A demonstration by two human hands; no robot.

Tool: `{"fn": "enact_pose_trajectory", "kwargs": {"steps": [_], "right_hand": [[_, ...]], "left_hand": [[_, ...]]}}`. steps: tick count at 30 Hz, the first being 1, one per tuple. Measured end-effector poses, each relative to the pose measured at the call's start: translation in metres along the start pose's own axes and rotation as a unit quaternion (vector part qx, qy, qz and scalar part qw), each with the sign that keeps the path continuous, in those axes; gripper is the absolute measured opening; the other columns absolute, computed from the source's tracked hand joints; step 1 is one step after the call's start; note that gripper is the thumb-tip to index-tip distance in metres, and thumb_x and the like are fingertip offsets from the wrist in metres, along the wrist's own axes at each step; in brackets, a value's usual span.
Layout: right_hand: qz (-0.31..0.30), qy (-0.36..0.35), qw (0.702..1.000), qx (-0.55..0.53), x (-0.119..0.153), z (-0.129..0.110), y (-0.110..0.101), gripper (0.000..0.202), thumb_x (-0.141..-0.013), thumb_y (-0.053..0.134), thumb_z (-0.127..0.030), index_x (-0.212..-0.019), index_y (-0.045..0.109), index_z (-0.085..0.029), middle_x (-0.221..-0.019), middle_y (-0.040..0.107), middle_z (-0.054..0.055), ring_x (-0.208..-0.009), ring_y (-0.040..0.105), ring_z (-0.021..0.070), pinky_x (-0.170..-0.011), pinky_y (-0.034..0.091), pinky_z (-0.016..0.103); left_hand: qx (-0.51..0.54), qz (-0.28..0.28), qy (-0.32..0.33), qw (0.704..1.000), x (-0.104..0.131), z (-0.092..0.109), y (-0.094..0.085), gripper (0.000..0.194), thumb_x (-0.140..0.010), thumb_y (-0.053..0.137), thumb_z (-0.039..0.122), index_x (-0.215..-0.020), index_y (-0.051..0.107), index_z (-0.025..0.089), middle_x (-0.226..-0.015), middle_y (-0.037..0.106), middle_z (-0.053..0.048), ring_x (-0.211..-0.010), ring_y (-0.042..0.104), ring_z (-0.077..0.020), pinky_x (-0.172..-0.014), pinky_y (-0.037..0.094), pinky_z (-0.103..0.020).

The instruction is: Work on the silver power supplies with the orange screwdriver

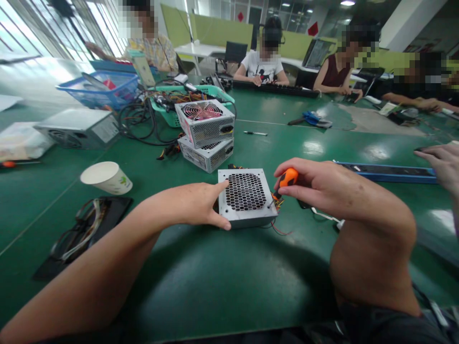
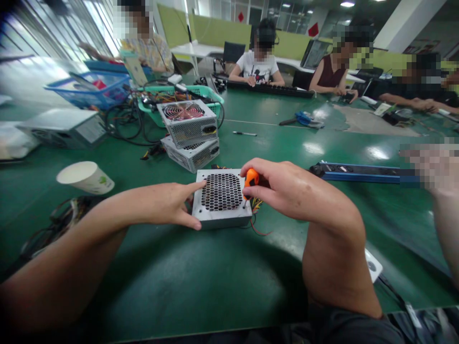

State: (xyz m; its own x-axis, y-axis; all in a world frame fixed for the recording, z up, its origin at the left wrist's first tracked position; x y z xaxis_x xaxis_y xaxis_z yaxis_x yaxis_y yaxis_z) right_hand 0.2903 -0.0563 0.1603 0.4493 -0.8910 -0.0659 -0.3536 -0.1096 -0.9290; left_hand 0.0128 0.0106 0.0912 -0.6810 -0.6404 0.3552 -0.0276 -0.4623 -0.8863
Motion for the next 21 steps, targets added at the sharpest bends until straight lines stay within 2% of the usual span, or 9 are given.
{"fn": "enact_pose_trajectory", "kwargs": {"steps": [3,6,8,10,13,15,17,19,21], "right_hand": [[0.048,0.026,0.998,-0.03,-0.006,0.004,0.0,0.028,-0.095,0.066,-0.04,-0.118,0.065,-0.024,-0.095,0.075,0.001,-0.077,0.067,0.0176,-0.071,0.051,0.031],[0.11,0.056,0.991,-0.056,-0.006,0.003,-0.002,0.027,-0.093,0.068,-0.042,-0.113,0.065,-0.023,-0.095,0.074,0.003,-0.081,0.068,0.021,-0.073,0.053,0.035],[0.15,0.064,0.982,-0.1,-0.001,0.0,-0.006,0.027,-0.093,0.07,-0.042,-0.112,0.063,-0.024,-0.095,0.073,0.004,-0.082,0.069,0.0218,-0.074,0.054,0.036],[0.187,0.064,0.968,-0.158,0.006,-0.003,-0.01,0.028,-0.094,0.068,-0.043,-0.113,0.059,-0.025,-0.095,0.07,0.004,-0.084,0.07,0.022,-0.076,0.056,0.037],[0.211,0.062,0.958,-0.186,0.01,-0.004,-0.015,0.024,-0.099,0.061,-0.045,-0.112,0.054,-0.025,-0.093,0.065,0.003,-0.082,0.069,0.0207,-0.074,0.056,0.035],[0.169,0.068,0.975,-0.123,0.006,-0.003,-0.015,0.021,-0.099,0.059,-0.043,-0.106,0.054,-0.024,-0.089,0.063,0.002,-0.077,0.065,0.0188,-0.069,0.052,0.033],[0.059,0.073,0.995,-0.026,-0.001,-0.001,-0.012,0.017,-0.097,0.058,-0.04,-0.098,0.054,-0.023,-0.085,0.063,0.001,-0.071,0.06,0.0172,-0.065,0.046,0.033],[-0.058,0.074,0.995,0.033,-0.002,-0.001,-0.006,0.015,-0.097,0.053,-0.037,-0.091,0.053,-0.023,-0.08,0.063,0.001,-0.065,0.056,0.016,-0.062,0.042,0.032],[-0.115,0.096,0.987,0.06,0.004,-0.002,0.003,0.017,-0.097,0.049,-0.036,-0.086,0.05,-0.023,-0.075,0.062,0.002,-0.061,0.054,0.0159,-0.059,0.039,0.032]], "left_hand": [[0.025,0.034,-0.008,0.999,-0.002,-0.017,-0.008,0.104,-0.078,0.064,0.081,-0.161,0.038,0.024,-0.127,0.073,-0.012,-0.106,0.073,-0.0291,-0.09,0.053,-0.035],[0.032,0.152,-0.016,0.988,-0.012,-0.029,-0.012,0.106,-0.078,0.066,0.08,-0.158,0.042,0.015,-0.147,0.06,-0.018,-0.125,0.065,-0.0317,-0.106,0.049,-0.039],[0.038,0.198,0.019,0.979,-0.021,-0.033,-0.01,0.105,-0.078,0.068,0.077,-0.157,0.042,0.012,-0.158,0.049,-0.02,-0.142,0.052,-0.0322,-0.12,0.039,-0.041],[0.046,0.189,0.061,0.979,-0.028,-0.034,-0.005,0.106,-0.077,0.072,0.074,-0.158,0.041,0.014,-0.165,0.041,-0.018,-0.152,0.04,-0.0314,-0.128,0.029,-0.042],[0.058,0.143,0.099,0.983,-0.033,-0.037,0.003,0.11,-0.073,0.077,0.072,-0.16,0.037,0.018,-0.168,0.036,-0.016,-0.156,0.036,-0.0309,-0.13,0.024,-0.042],[0.061,0.126,0.118,0.983,-0.033,-0.039,0.007,0.11,-0.072,0.078,0.071,-0.16,0.037,0.018,-0.169,0.035,-0.017,-0.156,0.035,-0.0309,-0.13,0.025,-0.042],[0.056,0.119,0.128,0.983,-0.031,-0.041,0.008,0.109,-0.073,0.077,0.07,-0.159,0.037,0.018,-0.168,0.035,-0.018,-0.156,0.035,-0.0307,-0.129,0.026,-0.041],[0.045,0.109,0.122,0.986,-0.026,-0.04,0.006,0.108,-0.075,0.075,0.071,-0.159,0.036,0.016,-0.167,0.036,-0.019,-0.155,0.038,-0.0302,-0.127,0.029,-0.039],[0.03,0.095,0.105,0.989,-0.019,-0.035,0.004,0.106,-0.076,0.073,0.073,-0.157,0.037,0.015,-0.166,0.037,-0.02,-0.152,0.041,-0.0303,-0.124,0.033,-0.036]]}}
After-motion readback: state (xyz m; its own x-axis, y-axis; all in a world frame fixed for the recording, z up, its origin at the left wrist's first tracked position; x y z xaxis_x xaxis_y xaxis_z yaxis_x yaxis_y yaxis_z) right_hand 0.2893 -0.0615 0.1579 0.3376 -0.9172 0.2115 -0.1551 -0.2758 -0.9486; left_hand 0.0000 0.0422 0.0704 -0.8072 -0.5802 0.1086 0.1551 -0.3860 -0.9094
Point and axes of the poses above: each hand's wrist, its own x-axis away from the middle knuckle, its own y-axis out of the palm, z = x × y, the point moved 1 cm from there along -x, towards the middle knuckle
